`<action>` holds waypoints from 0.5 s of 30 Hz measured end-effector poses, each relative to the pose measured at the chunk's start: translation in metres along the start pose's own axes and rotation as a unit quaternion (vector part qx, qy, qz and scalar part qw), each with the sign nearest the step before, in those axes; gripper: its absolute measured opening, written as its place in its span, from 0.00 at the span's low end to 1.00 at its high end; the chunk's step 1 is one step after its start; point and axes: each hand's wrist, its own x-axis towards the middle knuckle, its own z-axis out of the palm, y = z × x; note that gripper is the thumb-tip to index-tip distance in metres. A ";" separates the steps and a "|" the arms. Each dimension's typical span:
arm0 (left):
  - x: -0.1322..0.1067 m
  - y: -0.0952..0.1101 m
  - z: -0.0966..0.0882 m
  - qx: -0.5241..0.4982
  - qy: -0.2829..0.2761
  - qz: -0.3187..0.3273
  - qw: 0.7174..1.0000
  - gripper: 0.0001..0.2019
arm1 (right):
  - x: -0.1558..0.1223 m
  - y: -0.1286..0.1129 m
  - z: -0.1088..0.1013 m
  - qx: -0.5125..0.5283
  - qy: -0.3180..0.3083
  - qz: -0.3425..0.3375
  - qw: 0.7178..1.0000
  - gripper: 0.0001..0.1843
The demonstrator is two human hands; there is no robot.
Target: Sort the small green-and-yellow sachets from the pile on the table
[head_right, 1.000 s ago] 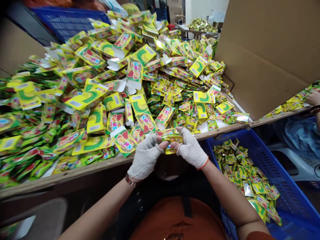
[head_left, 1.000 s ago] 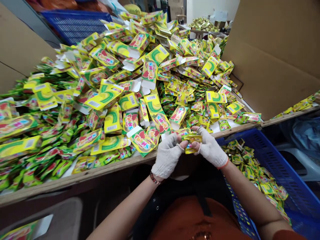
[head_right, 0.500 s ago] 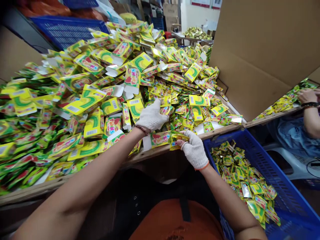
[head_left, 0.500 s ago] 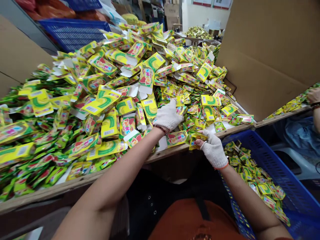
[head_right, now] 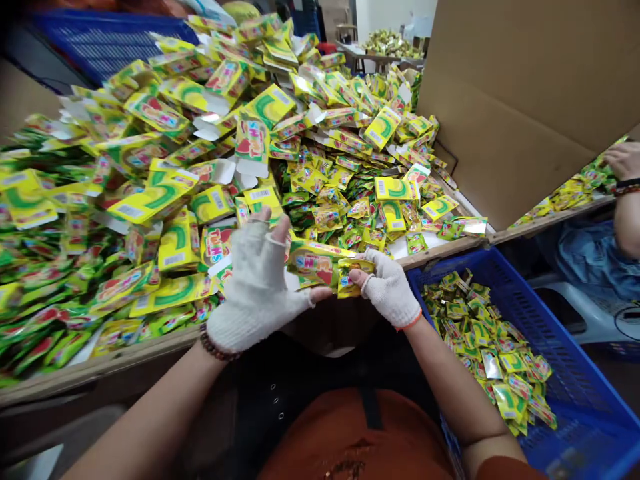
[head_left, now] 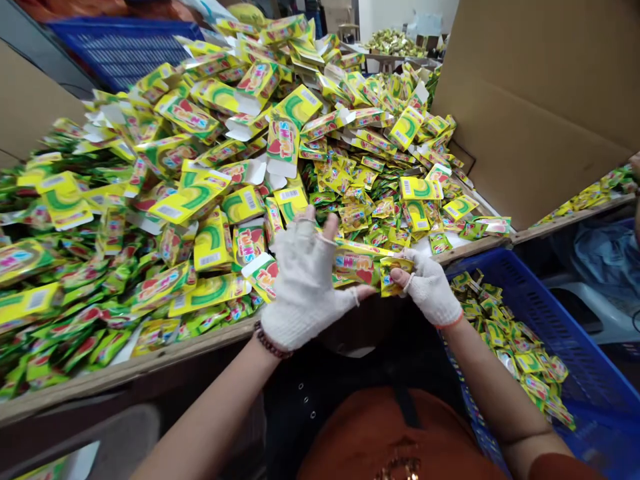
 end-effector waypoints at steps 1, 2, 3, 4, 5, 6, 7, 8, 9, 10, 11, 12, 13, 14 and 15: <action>-0.004 -0.001 -0.004 0.048 -0.036 0.050 0.997 0.45 | -0.002 0.000 -0.002 0.019 -0.025 0.014 0.999 0.21; -0.007 -0.001 -0.006 0.077 -0.077 0.093 0.990 0.42 | -0.004 0.000 -0.003 0.032 -0.045 0.025 0.998 0.22; -0.010 -0.002 -0.006 0.091 -0.110 0.123 0.982 0.37 | -0.006 0.000 -0.003 0.040 -0.057 0.031 0.997 0.22; -0.013 -0.003 -0.004 0.095 -0.128 0.140 0.977 0.33 | -0.008 0.001 -0.003 0.046 -0.057 0.036 0.997 0.23; -0.017 -0.004 -0.001 0.096 -0.133 0.141 0.976 0.30 | -0.011 0.003 -0.002 0.051 -0.044 0.039 0.997 0.24; -0.020 -0.006 0.003 0.099 -0.128 0.131 0.978 0.26 | -0.013 0.005 -0.001 0.054 -0.019 0.039 0.998 0.25; -0.024 -0.008 0.008 0.105 -0.115 0.114 0.981 0.23 | -0.015 0.006 0.000 0.056 0.012 0.037 0.998 0.25; -0.029 -0.009 0.012 0.111 -0.100 0.097 0.984 0.21 | -0.017 0.008 0.000 0.053 0.041 0.034 0.997 0.25; -0.033 -0.010 0.015 0.115 -0.090 0.086 0.986 0.19 | -0.019 0.009 0.001 0.045 0.062 0.031 0.997 0.25; -0.036 -0.011 0.018 0.114 -0.084 0.081 0.987 0.18 | -0.021 0.010 0.001 0.030 0.069 0.030 0.997 0.24; -0.039 -0.011 0.020 0.111 -0.080 0.080 0.987 0.17 | -0.022 0.009 0.000 0.009 0.065 0.029 0.997 0.23; -0.041 -0.010 0.020 0.106 -0.080 0.084 0.988 0.17 | -0.023 0.008 0.000 -0.014 0.051 0.027 0.998 0.21; -0.042 -0.009 0.020 0.103 -0.080 0.088 0.987 0.17 | -0.024 0.006 -0.002 -0.038 0.040 0.021 0.998 0.19; -0.043 -0.008 0.019 0.101 -0.081 0.095 0.987 0.17 | -0.024 0.003 -0.003 -0.064 0.024 0.012 0.998 0.17; -0.042 -0.006 0.018 0.099 -0.084 0.105 0.986 0.18 | -0.023 0.000 -0.004 -0.091 0.005 0.001 0.996 0.15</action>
